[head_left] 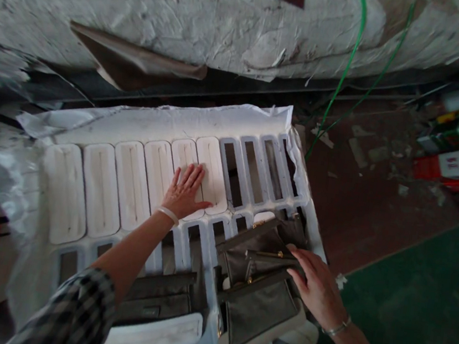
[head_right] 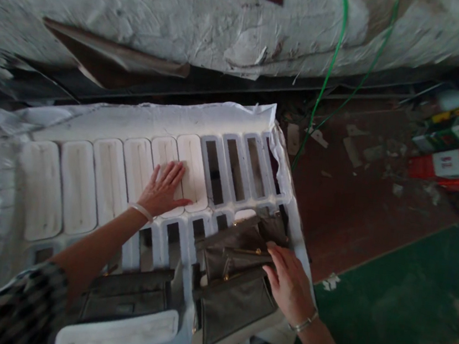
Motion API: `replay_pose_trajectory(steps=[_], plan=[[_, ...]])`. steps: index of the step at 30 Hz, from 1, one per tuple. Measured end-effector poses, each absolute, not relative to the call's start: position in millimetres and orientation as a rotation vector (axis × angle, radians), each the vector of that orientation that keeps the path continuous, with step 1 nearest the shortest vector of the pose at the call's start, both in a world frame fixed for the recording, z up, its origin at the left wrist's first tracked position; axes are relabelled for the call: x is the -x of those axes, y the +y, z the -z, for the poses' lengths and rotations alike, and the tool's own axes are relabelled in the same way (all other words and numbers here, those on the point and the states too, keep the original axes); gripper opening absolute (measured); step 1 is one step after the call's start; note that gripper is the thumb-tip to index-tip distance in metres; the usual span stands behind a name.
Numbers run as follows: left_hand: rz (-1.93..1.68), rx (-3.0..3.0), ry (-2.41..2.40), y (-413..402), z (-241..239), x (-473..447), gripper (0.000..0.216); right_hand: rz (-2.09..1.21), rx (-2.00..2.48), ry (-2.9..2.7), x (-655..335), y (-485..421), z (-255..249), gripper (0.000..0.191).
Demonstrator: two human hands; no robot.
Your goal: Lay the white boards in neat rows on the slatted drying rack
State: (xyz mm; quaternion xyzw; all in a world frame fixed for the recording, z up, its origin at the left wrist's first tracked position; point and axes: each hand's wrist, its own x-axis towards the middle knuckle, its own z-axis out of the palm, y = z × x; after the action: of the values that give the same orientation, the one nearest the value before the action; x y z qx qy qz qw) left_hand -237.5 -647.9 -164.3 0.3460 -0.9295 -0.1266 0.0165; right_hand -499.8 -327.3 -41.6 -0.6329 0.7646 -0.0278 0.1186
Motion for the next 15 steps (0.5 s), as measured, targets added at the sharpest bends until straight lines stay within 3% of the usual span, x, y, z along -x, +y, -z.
replay_pose_trajectory(steps=[3,7,15], plan=[[0.38,-1.086,-2.885,-647.4,166.8,237.6,0.099,0.012,1.897,2.162,478.7,-303.0,32.5,0.033],[0.344,-1.077,-2.905,-646.9,167.3,237.6,0.099,-0.131,1.97,2.006,444.8,-266.5,30.7,0.052],[0.384,-1.083,-2.918,-646.7,162.9,239.9,0.1,-0.238,2.383,1.712,423.2,-226.2,68.8,0.063]])
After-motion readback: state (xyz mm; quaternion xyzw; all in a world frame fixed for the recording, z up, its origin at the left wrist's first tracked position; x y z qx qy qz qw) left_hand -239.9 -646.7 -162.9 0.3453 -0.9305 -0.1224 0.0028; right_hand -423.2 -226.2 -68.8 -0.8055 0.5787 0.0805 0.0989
